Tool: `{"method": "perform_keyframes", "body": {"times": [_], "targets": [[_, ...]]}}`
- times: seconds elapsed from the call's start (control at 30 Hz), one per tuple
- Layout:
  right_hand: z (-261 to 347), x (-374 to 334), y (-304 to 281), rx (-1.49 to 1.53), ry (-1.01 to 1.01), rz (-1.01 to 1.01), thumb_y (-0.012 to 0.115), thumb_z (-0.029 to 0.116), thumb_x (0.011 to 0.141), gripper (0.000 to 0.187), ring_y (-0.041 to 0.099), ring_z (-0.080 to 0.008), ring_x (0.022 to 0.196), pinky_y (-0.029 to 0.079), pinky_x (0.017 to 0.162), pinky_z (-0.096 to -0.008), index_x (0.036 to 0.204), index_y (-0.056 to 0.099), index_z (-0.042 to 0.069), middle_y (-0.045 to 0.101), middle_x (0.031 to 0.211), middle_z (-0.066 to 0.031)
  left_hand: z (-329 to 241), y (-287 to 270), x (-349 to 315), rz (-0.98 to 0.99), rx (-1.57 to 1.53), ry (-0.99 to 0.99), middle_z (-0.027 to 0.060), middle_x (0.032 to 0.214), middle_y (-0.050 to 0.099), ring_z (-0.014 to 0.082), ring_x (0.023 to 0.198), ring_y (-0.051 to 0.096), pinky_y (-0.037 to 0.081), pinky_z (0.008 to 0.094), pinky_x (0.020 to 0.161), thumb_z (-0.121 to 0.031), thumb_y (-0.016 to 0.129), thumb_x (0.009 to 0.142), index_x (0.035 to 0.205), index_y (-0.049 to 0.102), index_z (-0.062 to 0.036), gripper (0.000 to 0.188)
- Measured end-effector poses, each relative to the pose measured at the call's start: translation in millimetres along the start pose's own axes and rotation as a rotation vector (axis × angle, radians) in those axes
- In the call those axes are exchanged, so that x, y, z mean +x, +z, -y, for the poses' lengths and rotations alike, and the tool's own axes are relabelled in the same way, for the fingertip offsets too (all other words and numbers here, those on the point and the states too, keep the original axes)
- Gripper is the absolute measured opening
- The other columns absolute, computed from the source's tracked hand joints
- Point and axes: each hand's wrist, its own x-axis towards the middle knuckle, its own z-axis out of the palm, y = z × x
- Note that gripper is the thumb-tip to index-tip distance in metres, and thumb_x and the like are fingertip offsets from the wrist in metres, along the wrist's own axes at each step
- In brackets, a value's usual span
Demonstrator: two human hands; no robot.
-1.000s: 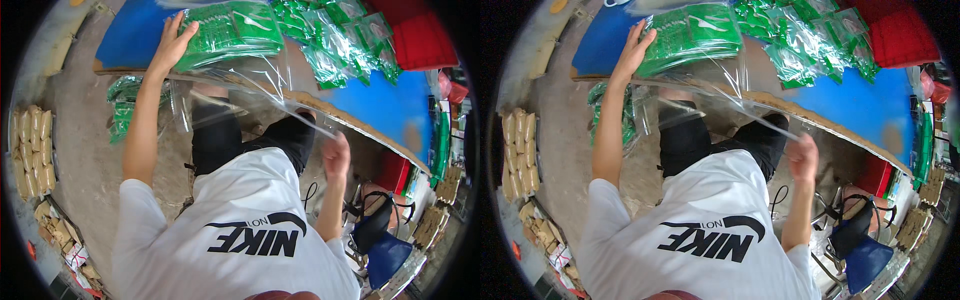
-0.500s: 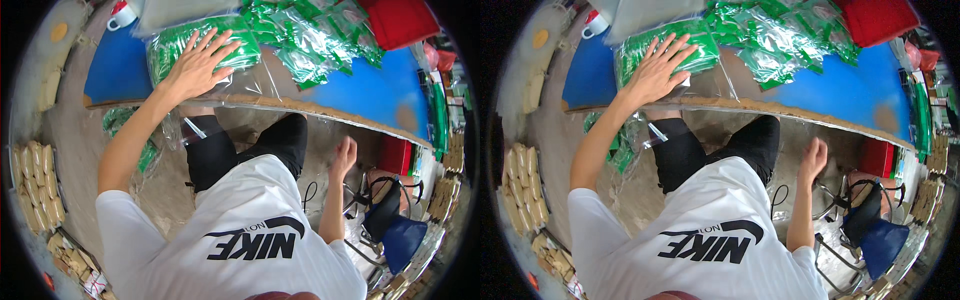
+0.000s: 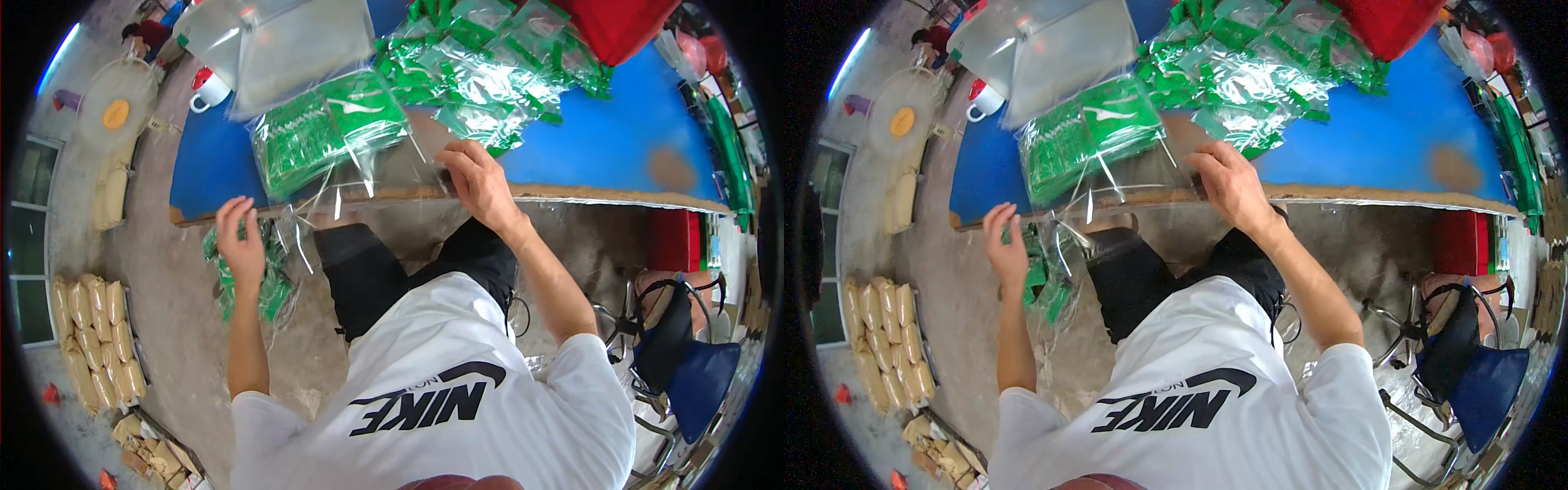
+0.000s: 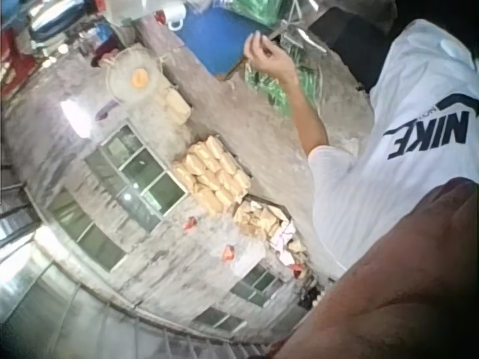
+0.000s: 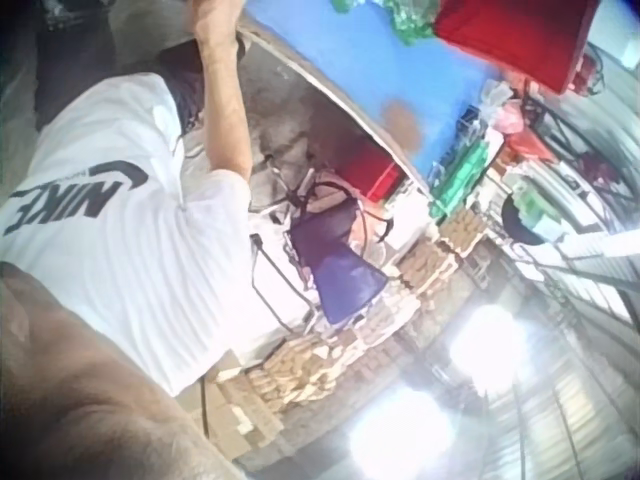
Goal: Organizing, counting, and placing small green plastic bags into a larger clear plastic bag.
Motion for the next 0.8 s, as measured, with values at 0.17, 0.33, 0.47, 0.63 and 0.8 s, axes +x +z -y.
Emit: {"method": "perform_keyframes", "body": {"times": [0.17,0.33,0.47,0.63,0.8], "targets": [[-8.2,12.3,16.8,-0.077,-0.165,0.119,0.066,-0.005,0.079,0.028,0.062,-0.0334,0.098,0.052,0.082,-0.0427,0.104,0.066,0.008,0.063,0.106,-0.0101,-18.2,17.4,-36.5,0.049,0.031,0.170,0.0144,0.118,0.064,0.0309,0.111,0.062,0.050,0.0382,0.093,0.017,0.058,0.078,0.105,0.075,-0.0048,0.039],[-8.1,14.9,15.0,-0.061,-0.148,0.077,0.072,-0.001,0.078,0.025,0.063,-0.0327,0.095,0.052,0.081,-0.0413,0.100,0.067,0.008,0.064,0.105,-0.0100,-15.2,22.3,-32.1,-0.015,0.021,0.263,0.0089,0.111,0.067,0.0285,0.107,0.065,0.052,0.0374,0.089,0.006,0.072,0.075,0.098,0.077,-0.0095,0.028],[0.9,55.1,15.3,0.033,-0.136,0.039,0.069,0.000,0.083,0.016,0.063,-0.0335,0.093,0.052,0.081,-0.0404,0.099,0.065,0.004,0.065,0.102,-0.0135,-11.1,5.8,-5.2,-0.103,-0.130,0.132,0.0085,0.108,0.070,0.0245,0.103,0.067,0.051,0.0375,0.090,-0.003,0.073,0.085,0.100,0.075,-0.0056,0.015],[25.7,193.6,-2.8,0.160,-0.125,-0.155,0.064,0.011,0.094,0.012,0.066,-0.0221,0.078,0.052,0.074,-0.0334,0.095,0.064,-0.001,0.068,0.084,-0.0137,-11.4,-38.9,130.5,-0.188,-0.404,-0.270,0.0048,0.109,0.072,0.0123,0.102,0.064,0.050,0.0289,0.089,-0.018,0.063,0.098,0.105,0.072,0.0002,0.021],[62.7,241.2,-21.1,0.298,-0.121,-0.221,0.066,0.016,0.095,0.018,0.058,-0.0096,0.070,0.049,0.068,-0.0271,0.093,0.065,-0.003,0.065,0.075,-0.0064,-5.5,-77.0,191.8,-0.245,-0.806,-0.247,0.0049,0.104,0.071,0.0122,0.099,0.063,0.047,0.0279,0.093,-0.023,0.062,0.099,0.108,0.070,-0.0011,0.025]]}}
